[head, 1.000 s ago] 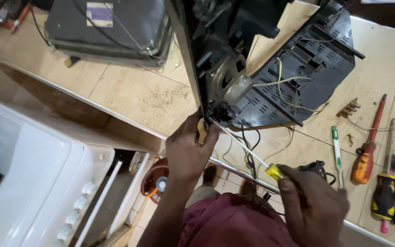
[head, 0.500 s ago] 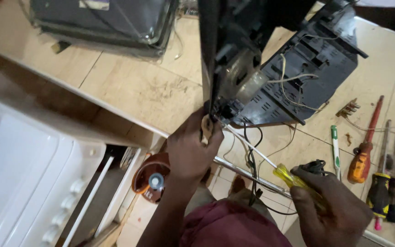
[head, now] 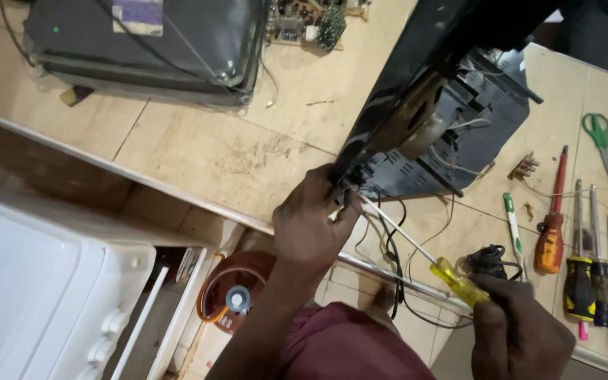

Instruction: The person uses a screwdriver to remove screws from the back of a television set. They then disconnect wires and manipulate internal components, including a speaker, while working on a tiled floor.

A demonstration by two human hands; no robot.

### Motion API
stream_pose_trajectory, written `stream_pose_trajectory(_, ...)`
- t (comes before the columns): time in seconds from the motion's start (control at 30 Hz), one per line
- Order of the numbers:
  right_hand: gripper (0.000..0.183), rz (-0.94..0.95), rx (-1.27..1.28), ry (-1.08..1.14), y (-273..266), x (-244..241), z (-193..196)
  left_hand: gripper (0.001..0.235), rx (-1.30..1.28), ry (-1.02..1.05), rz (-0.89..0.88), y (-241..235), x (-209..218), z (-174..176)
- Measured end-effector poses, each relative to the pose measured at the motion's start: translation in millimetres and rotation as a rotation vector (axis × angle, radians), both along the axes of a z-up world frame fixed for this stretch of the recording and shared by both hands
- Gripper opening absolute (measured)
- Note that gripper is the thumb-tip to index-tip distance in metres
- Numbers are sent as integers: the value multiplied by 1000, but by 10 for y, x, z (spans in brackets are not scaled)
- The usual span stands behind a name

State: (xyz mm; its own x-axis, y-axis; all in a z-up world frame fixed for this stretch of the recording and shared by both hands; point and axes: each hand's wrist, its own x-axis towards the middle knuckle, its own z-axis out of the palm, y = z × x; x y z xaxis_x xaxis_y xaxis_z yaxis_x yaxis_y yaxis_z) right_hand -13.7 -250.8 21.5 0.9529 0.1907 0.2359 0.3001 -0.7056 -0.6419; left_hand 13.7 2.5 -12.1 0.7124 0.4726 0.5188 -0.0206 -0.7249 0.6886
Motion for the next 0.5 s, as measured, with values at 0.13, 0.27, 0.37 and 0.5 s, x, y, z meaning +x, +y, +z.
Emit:
stream_pose_trajectory(0.13, 63, -7, 117, 68, -44, -69, -181, 39, 8, 62, 22, 38, 31, -44)
stream_pose_trajectory(0.27, 38, -119, -81, -66, -12, -156, -160, 39, -75, 105, -64, 71, -34, 118)
stream_pose_trajectory(0.37, 31, -110, -53, -11, 92, -96, -104, 40, -88, 163, -114, 111, -52, 166)
stream_pose_trajectory(0.5, 48, 0, 148, 173, 11, -91, -190, 42, -35, 213, -136, 195, -74, 197)
